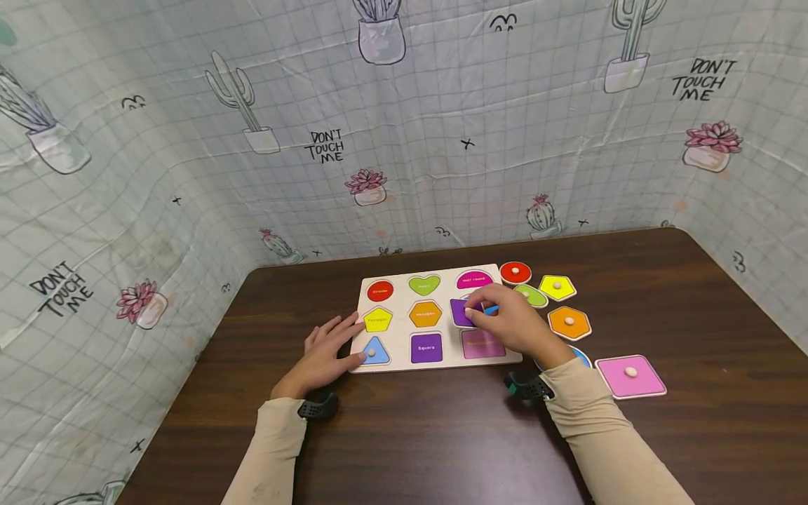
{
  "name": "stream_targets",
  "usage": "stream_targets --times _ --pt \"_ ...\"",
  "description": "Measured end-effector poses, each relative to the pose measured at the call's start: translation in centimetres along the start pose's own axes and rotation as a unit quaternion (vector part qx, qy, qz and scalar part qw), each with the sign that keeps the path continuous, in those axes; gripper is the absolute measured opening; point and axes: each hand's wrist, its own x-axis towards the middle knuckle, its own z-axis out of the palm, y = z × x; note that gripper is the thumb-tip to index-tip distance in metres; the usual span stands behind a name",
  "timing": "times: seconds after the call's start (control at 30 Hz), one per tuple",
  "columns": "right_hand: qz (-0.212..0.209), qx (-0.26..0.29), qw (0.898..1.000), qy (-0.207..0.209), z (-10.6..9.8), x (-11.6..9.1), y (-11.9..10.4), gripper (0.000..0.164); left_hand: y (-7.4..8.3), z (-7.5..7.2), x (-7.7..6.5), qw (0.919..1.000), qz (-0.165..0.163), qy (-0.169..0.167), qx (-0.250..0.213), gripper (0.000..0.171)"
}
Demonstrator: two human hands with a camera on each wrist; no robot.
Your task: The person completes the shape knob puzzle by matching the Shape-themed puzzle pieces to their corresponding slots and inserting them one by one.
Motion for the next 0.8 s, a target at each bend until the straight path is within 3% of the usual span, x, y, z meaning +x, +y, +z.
stream_targets --times 0.43,0.8 --pt "0.000 0.023 0.999 -0.027 1.9 0.8 -0.8 0.009 -0.1 0.0 0.1 0.9999 0.008 0.009 -0.002 0.065" --pt "-0.029 0.002 0.999 -0.038 3.9 1.3 -1.5 0.005 -0.1 0.2 0.2 0.9999 -0.006 0.006 0.007 0.065"
